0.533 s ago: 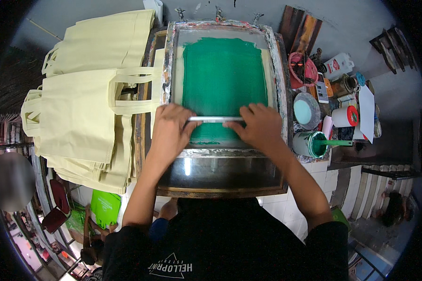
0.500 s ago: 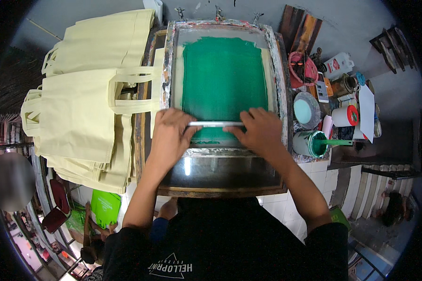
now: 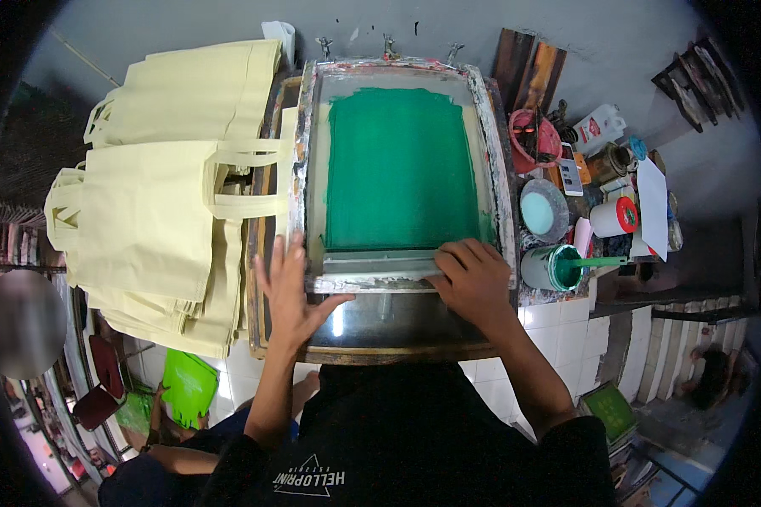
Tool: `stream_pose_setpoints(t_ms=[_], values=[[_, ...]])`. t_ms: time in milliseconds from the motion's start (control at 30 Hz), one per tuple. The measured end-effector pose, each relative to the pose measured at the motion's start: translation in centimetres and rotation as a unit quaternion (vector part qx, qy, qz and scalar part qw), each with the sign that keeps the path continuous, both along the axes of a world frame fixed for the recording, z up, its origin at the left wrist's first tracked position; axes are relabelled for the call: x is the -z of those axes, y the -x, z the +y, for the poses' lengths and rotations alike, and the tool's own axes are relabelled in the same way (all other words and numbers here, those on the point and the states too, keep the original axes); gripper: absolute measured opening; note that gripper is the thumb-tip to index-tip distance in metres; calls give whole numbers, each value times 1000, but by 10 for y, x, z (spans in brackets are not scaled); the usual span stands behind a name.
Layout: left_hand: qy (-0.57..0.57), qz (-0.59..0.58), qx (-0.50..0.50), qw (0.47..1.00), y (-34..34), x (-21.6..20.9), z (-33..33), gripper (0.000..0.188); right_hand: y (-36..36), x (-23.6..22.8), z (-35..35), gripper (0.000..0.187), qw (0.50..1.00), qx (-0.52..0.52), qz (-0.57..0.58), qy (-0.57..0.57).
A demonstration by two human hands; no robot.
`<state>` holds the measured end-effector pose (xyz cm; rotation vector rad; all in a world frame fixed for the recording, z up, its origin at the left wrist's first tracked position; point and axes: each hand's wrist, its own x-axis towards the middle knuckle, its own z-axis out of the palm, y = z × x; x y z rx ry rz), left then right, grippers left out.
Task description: The person performs screen printing on cloth bags by placing each bag on the printing frame, aligning it, applying green ink from a container using a squeegee, and then setting the printed bag aside on a stack.
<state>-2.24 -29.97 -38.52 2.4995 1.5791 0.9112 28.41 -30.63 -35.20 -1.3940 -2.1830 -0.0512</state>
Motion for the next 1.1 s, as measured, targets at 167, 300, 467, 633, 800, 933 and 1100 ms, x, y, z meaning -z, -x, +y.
stream_pose_setpoints(t_ms=[167, 300, 467, 633, 800, 933, 1100], values=[[-116, -174, -23, 978, -8, -76, 25, 138, -11, -95, 20, 25, 984, 24, -37, -171], [-155, -382, 4, 911, -29, -118, 54, 118, -16, -176, 71, 23, 969, 35, -82, -232], [73, -222, -174, 956, -27, -79, 54, 78, -13, -245, 110, 45, 973, 112, -94, -176], [205, 31, -289, 934, -8, -22, 23, 69, -7, -282, 157, 42, 977, 95, -9, -191], [245, -82, -244, 935, -8, -8, 37, 51, -31, -313, 201, 44, 970, 140, -20, -200], [296, -368, -198, 859, 16, 0, 40, 40, -29, -324, 214, 46, 968, 140, -38, -204], [196, -543, -175, 798, 17, -37, 49, 52, -34, -327, 226, 48, 969, 111, -26, -218]])
